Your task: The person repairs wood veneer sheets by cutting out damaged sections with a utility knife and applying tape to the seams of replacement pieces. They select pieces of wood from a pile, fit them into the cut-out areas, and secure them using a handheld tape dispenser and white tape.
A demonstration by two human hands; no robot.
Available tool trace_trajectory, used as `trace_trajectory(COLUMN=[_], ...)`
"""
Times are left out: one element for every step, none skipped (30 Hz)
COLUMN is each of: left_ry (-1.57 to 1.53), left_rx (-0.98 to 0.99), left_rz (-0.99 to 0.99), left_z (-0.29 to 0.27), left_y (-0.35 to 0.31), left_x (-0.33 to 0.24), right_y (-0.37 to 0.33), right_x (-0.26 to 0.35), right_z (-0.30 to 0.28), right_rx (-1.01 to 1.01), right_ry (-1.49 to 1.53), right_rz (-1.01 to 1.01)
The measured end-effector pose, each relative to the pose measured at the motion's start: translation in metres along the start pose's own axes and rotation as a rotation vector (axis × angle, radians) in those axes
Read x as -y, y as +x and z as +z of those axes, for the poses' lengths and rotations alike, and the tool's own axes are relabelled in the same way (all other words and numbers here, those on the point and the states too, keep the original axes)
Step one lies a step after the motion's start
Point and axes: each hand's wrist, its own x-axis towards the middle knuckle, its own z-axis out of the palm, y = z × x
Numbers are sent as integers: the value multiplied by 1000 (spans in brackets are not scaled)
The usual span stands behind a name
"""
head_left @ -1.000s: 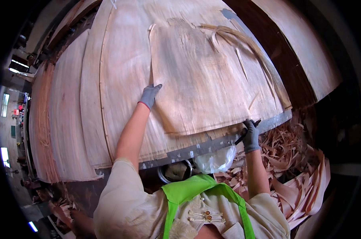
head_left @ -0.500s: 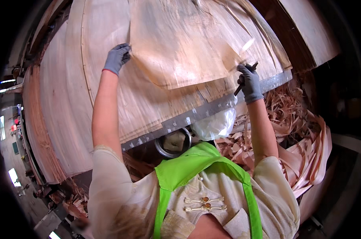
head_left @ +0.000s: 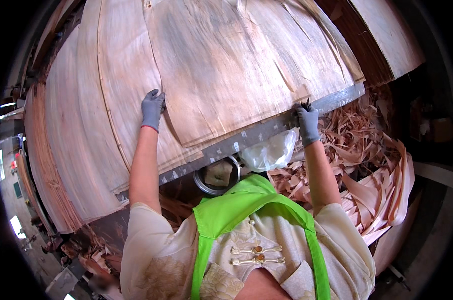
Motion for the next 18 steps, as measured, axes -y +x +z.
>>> trace_trajectory(left_ry=[-6,-11,124,181,239,296,90,107,122,137,173,208,244,319,396,473,481,488], left_rx=[17,35,50,48,49,46,83,98,130,161,152,139,126,104,84,64,59,45], left_rz=[-75,-151,-147,-67,14,94,169,183,191,199,211,222,233,230,230,230,238,245], left_z=[6,13,23,27,31,33,28,19,20,20,22,23,24,24,25,26,29,30], left_y=[-2,-4,-13,-20,-27,-30,-28,-25,-29,-33,-36,-40,-46,-52,-56,-62,-67,-70], left_x=[-7,-14,-23,-20,-16,-10,4,15,16,17,17,16,14,14,10,8,7,6], right_y=[2,5,7,9,10,11,14,16,17,17,17,16,16,15,17,18,19,19], right_x=[-4,-7,-11,-10,-9,-7,-8,-8,-10,-11,-11,-12,-13,-14,-17,-20,-23,-22], right_z=[-2,-5,-7,-6,-5,-4,-3,-1,-3,-6,-9,-10,-11,-11,-12,-14,-17,-15], right_rx=[-12,-25,-41,-57,-75,-89,-93,-97,-116,-124,-131,-134,-147,-160,-175,-177,-182,-178], right_ry=[-21,-41,-60,-68,-75,-83,-122,-161,-206,-227,-248,-269,-306,-344,-378,-375,-372,-368], right_rz=[-13,-26,-36,-53,-69,-86,-101,-117,-125,-118,-110,-103,-114,-125,-136,-135,-132,-133])
